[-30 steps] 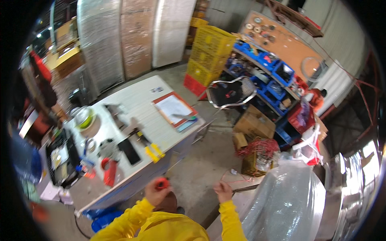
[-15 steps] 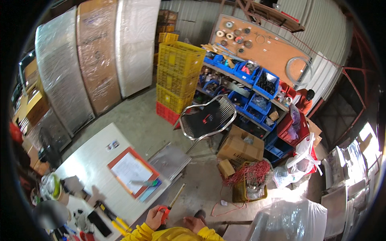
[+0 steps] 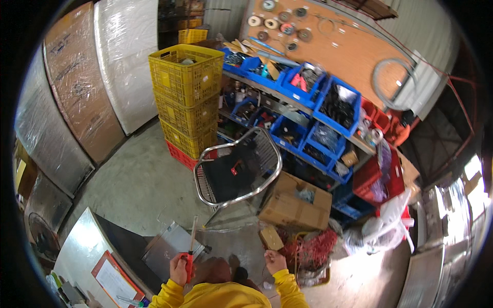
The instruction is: The person retrieves a long-reach lighter, ignites it, and lights each burner on a three-burner commercial gas stove. The person adjusts the knobs to control the flame and confirms ignition on all burners.
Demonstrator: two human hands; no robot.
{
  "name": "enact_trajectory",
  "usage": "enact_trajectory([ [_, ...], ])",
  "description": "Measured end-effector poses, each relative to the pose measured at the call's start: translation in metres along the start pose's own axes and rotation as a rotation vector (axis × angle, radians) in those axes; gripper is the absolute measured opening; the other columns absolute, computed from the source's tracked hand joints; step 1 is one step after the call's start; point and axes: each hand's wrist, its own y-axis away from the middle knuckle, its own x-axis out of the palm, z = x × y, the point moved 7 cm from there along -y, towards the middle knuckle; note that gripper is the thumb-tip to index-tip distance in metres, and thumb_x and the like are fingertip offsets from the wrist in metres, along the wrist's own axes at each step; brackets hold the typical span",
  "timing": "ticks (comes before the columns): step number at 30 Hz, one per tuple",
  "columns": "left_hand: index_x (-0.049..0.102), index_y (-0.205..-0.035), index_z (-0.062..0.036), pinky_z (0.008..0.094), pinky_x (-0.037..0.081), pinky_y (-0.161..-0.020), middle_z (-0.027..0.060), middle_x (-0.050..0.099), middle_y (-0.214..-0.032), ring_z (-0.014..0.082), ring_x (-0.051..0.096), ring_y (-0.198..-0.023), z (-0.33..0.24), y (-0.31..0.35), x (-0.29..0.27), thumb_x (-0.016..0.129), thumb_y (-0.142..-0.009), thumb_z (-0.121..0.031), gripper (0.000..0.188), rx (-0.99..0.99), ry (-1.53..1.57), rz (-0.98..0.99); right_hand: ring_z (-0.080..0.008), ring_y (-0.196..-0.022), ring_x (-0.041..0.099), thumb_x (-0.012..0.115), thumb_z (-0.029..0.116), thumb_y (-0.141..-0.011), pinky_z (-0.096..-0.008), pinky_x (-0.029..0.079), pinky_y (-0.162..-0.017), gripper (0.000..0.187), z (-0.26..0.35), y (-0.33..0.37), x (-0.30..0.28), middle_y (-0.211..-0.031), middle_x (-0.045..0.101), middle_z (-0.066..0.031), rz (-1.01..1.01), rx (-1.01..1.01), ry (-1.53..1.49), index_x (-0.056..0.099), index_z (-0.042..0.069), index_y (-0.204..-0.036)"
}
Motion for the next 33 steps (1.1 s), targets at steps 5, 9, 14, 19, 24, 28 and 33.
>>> enact_trajectory([
  [5,0.06,-0.102,-0.005,0.0292,0.045,-0.038,0.0092,0.06,-0.061,0.0171,0.054,-0.042,-0.022,-0.088,-0.002,0.044,-0.097,-0.026,0.027,0.126,0.11,-0.253,-0.0374,-0.089,0.067,0.058,0.033,-0.091,-0.0446,0.054,-0.077,0.027,0.037,-0.196,-0.011,-0.094,0.069,-0.0174,0.166,-0.102,0.259,0.066,0.011,-0.103],
  [9,0.06,-0.104,-0.0026,0.0293,0.047,-0.04,0.0102,0.06,-0.064,0.0177,0.055,-0.044,-0.054,-0.157,0.009,0.044,-0.095,-0.029,0.033,0.191,0.224,-0.369,-0.036,-0.091,0.067,0.06,0.036,-0.091,-0.044,0.053,-0.078,0.035,0.111,-0.327,0.02,-0.095,0.071,-0.0134,0.216,-0.279,0.131,0.065,0.007,-0.11],
  [14,0.059,-0.107,-0.0021,0.0295,0.045,-0.038,0.0086,0.057,-0.063,0.0176,0.052,-0.043,-0.107,-0.205,0.015,0.045,-0.094,-0.032,0.035,0.327,0.213,-0.593,-0.0351,-0.091,0.067,0.062,0.037,-0.091,-0.0439,0.053,-0.078,0.037,0.217,-0.478,0.057,-0.095,0.071,-0.0127,0.403,-0.496,0.242,0.064,0.008,-0.114],
  [19,0.057,-0.102,-0.009,0.0274,0.042,-0.035,0.0047,0.053,-0.059,0.0147,0.051,-0.042,-0.121,-0.243,0.026,0.053,-0.095,-0.047,0.039,0.313,0.331,-0.87,-0.0388,-0.08,0.066,0.059,0.038,-0.09,-0.0489,0.051,-0.071,0.03,0.329,-0.742,0.022,-0.082,0.068,-0.0172,0.022,-0.592,0.031,0.065,0.01,-0.094],
  [24,0.057,-0.09,-0.0164,0.0268,0.033,-0.035,-0.0007,0.05,-0.062,0.0137,0.044,-0.042,-0.143,-0.283,0.098,0.047,-0.097,-0.047,0.033,0.092,0.477,-0.945,-0.043,-0.091,0.063,0.057,0.02,-0.09,-0.0498,0.052,-0.076,0.022,0.461,-0.994,-0.006,-0.093,0.065,-0.0246,-0.426,-0.793,0.132,0.064,0.0,-0.097],
  [28,0.052,-0.08,-0.0186,0.0266,0.033,-0.031,-0.0019,0.046,-0.055,0.0111,0.04,-0.035,-0.152,-0.332,0.157,0.051,-0.097,-0.05,0.035,-0.007,0.352,-0.852,-0.0395,-0.104,0.065,0.062,0.02,-0.087,-0.0479,0.052,-0.091,0.03,0.491,-1.133,0.03,-0.108,0.067,-0.0232,-0.216,-0.421,0.511,0.066,0.0,-0.109],
  [33,0.055,-0.088,-0.0169,0.0263,0.035,-0.032,-0.001,0.048,-0.057,0.0117,0.043,-0.036,-0.162,-0.359,0.18,0.05,-0.097,-0.054,0.038,0.017,0.312,-0.918,-0.0358,-0.121,0.058,0.059,0.026,-0.089,-0.0458,0.048,-0.1,0.044,0.462,-1.235,0.074,-0.137,0.057,-0.0128,0.238,-0.167,0.647,0.061,0.006,-0.128],
])
